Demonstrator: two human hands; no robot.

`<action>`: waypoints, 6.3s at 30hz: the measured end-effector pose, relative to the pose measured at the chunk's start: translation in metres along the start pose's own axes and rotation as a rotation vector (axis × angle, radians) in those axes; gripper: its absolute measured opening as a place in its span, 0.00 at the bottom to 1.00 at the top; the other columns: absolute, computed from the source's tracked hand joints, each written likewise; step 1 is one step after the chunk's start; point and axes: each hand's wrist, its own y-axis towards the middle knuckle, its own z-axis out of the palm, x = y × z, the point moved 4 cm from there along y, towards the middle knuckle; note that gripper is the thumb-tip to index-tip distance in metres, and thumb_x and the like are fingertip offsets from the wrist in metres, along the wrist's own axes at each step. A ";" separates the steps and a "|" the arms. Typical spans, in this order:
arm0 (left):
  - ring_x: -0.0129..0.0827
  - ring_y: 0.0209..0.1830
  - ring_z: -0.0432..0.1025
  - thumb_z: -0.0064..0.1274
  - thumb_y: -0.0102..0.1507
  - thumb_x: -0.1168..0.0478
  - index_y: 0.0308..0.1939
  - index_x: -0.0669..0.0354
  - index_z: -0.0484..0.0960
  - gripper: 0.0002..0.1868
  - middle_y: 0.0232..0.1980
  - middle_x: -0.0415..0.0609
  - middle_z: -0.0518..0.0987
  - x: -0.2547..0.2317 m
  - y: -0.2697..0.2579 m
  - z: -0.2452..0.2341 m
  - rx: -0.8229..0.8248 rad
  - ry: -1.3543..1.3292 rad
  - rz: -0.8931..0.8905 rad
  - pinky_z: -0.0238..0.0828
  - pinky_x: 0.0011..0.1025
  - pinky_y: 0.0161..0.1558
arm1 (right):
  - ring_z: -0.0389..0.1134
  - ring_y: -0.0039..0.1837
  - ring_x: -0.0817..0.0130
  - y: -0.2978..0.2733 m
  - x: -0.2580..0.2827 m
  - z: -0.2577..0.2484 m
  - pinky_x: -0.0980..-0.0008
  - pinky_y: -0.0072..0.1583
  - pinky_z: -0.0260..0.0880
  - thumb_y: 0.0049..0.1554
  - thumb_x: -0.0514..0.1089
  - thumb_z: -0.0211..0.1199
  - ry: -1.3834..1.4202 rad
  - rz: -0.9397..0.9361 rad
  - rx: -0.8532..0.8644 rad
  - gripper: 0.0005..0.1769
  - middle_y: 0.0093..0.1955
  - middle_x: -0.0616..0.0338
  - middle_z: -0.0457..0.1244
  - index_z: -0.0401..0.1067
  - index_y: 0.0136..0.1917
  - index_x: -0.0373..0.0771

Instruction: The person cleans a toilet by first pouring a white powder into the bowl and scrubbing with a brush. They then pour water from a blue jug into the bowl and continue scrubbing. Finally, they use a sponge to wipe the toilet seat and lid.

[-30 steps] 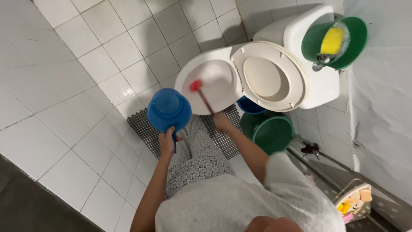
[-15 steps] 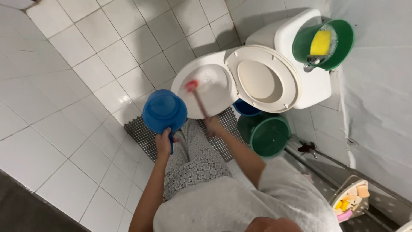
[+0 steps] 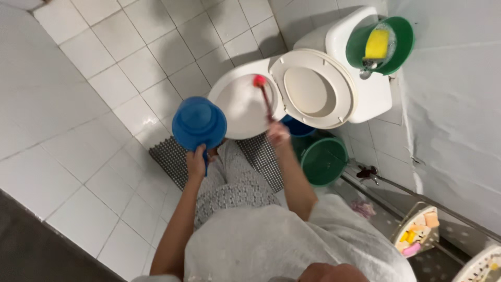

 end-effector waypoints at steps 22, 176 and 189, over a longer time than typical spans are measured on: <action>0.34 0.21 0.71 0.48 0.67 0.56 0.29 0.66 0.78 0.17 0.22 0.49 0.77 -0.033 -0.022 -0.007 0.098 0.126 0.151 0.68 0.33 0.29 | 0.49 0.26 0.77 -0.037 -0.026 0.002 0.76 0.25 0.47 0.69 0.51 0.57 0.008 0.474 -0.144 0.21 0.27 0.68 0.49 0.59 0.38 0.40; 0.34 0.15 0.67 0.51 0.67 0.56 0.25 0.70 0.76 0.21 0.19 0.52 0.73 -0.008 -0.032 -0.036 -0.034 0.085 -0.029 0.79 0.35 0.29 | 0.52 0.27 0.77 0.015 -0.021 -0.036 0.77 0.27 0.47 0.65 0.45 0.51 -0.740 -0.045 -0.659 0.10 0.30 0.64 0.53 0.67 0.50 0.36; 0.33 0.18 0.71 0.49 0.66 0.57 0.27 0.67 0.79 0.18 0.20 0.51 0.76 -0.034 -0.042 -0.024 0.043 0.121 0.076 0.71 0.32 0.27 | 0.55 0.26 0.71 -0.006 -0.003 -0.020 0.71 0.27 0.52 0.63 0.41 0.52 -0.885 -0.129 -0.637 0.10 0.29 0.59 0.57 0.69 0.51 0.31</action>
